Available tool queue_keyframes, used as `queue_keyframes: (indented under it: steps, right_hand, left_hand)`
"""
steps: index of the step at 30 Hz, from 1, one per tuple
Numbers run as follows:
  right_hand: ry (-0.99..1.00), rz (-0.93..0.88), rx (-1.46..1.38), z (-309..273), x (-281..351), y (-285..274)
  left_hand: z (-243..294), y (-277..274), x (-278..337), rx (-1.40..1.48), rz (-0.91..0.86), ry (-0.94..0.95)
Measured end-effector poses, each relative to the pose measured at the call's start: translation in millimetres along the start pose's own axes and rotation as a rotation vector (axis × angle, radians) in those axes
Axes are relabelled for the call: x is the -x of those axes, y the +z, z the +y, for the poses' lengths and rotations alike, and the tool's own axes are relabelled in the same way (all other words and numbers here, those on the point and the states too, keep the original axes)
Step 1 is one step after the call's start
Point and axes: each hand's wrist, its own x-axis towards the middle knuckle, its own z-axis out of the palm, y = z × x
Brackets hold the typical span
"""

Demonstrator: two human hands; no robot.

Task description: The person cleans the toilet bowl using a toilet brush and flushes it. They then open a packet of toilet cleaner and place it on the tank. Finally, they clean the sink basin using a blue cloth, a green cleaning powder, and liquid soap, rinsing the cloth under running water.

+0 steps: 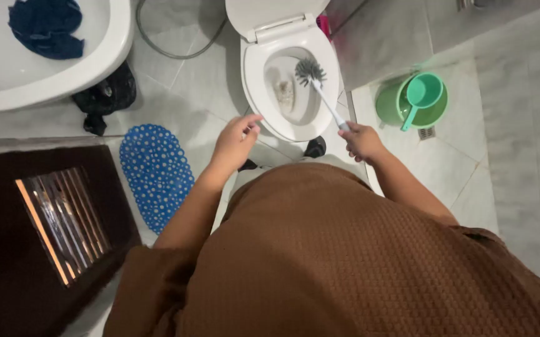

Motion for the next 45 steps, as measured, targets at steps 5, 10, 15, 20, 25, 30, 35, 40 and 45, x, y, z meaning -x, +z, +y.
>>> queue_keyframes:
  steps: [5, 10, 15, 20, 25, 30, 35, 40, 45]
  right_hand:
    - [-0.033, 0.035, -0.084, -17, 29, -10]
    - [-0.047, 0.041, -0.078, -26, 39, -13]
    - [-0.046, 0.031, -0.156, -40, 63, -17]
    - [-0.052, 0.022, -0.134, -39, 64, -23]
    - [-0.047, 0.004, -0.13, -44, 55, -25]
    - [-0.073, -0.031, -0.077, -27, 16, -38]
    - [-0.122, -0.068, 0.147, -27, -32, -64]
    - [-0.095, -0.164, 0.144, -35, -54, -91]
    - [-0.061, -0.226, 0.101, -39, -54, -121]
  left_hand:
    - [-12, -2, 0, 0.014, 0.019, 0.017]
    - [-18, -7, 11, 0.042, 0.014, -0.021]
    - [-18, -23, 18, 0.068, 0.022, -0.073]
    - [-21, -36, 23, 0.067, 0.087, -0.062]
    - [-23, -38, 20, 0.092, 0.116, -0.112]
    - [-10, -28, 16, 0.097, 0.152, -0.198]
    - [-16, -1, -8, 0.094, 0.256, -0.21]
    - [-2, 21, -40, 0.083, 0.299, -0.193]
    - [23, 41, -68, 0.071, 0.349, -0.215]
